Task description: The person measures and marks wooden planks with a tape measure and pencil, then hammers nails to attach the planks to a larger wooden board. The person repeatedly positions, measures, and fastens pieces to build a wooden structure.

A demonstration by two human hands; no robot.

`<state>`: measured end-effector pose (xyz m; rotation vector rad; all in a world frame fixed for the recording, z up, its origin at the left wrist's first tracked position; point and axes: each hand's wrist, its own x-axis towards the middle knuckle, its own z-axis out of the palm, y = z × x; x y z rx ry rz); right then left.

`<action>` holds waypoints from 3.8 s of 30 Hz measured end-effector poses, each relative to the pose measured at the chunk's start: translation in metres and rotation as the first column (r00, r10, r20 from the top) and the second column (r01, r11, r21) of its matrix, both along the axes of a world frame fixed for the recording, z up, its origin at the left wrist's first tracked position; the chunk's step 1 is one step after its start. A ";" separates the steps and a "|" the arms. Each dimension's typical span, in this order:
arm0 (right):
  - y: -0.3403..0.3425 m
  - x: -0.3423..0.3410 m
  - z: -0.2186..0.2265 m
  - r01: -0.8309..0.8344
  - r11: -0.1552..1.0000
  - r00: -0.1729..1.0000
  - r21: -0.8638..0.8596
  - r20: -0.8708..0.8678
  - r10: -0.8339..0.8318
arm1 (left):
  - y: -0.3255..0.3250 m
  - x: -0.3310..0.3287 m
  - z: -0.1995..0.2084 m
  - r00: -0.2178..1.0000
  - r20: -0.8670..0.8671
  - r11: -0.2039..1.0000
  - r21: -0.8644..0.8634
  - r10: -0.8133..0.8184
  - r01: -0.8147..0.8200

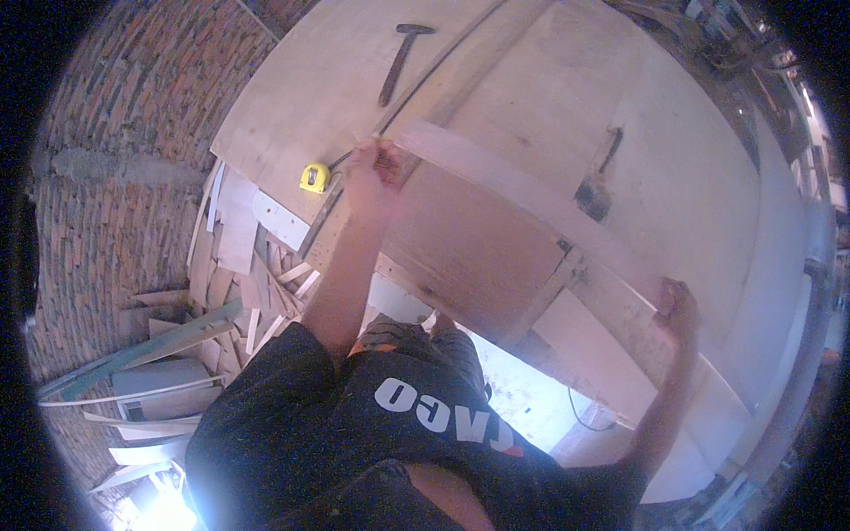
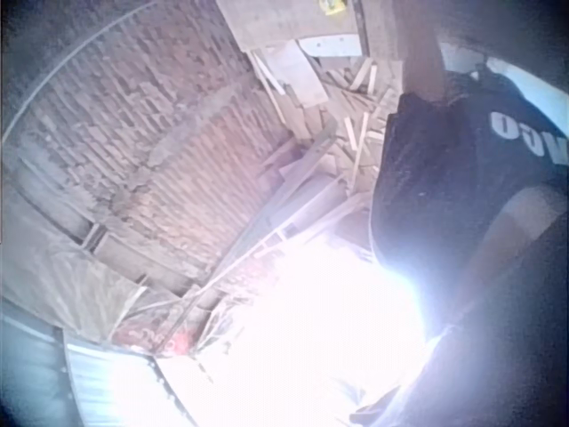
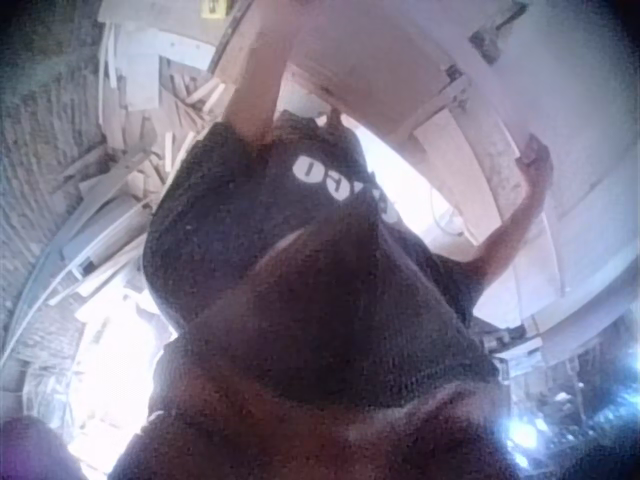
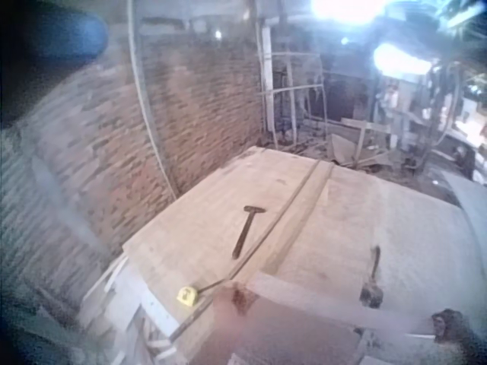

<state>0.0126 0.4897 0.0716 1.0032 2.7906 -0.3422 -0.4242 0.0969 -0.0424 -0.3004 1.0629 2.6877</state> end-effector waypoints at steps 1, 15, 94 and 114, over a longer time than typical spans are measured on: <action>0.004 0.002 -0.003 0.019 1.000 0.998 0.005 0.053 -0.019 | -0.010 -0.011 0.001 0.999 0.001 0.997 -0.065 0.045 -0.045; 0.081 0.003 -0.185 0.170 0.960 0.985 0.223 -0.028 -0.168 | -0.039 -0.015 -0.006 0.741 -0.633 0.264 -0.771 -0.223 -0.579; -0.285 -0.148 -0.187 0.040 0.999 0.941 0.011 -0.336 -0.034 | 0.187 0.011 -0.107 -0.023 -0.211 0.205 -0.910 -0.977 -0.361; -0.264 -0.201 -0.201 -0.019 0.995 0.930 -0.095 -0.368 -0.018 | 0.209 -0.020 -0.109 -0.036 -0.157 0.154 -0.851 -0.987 -0.502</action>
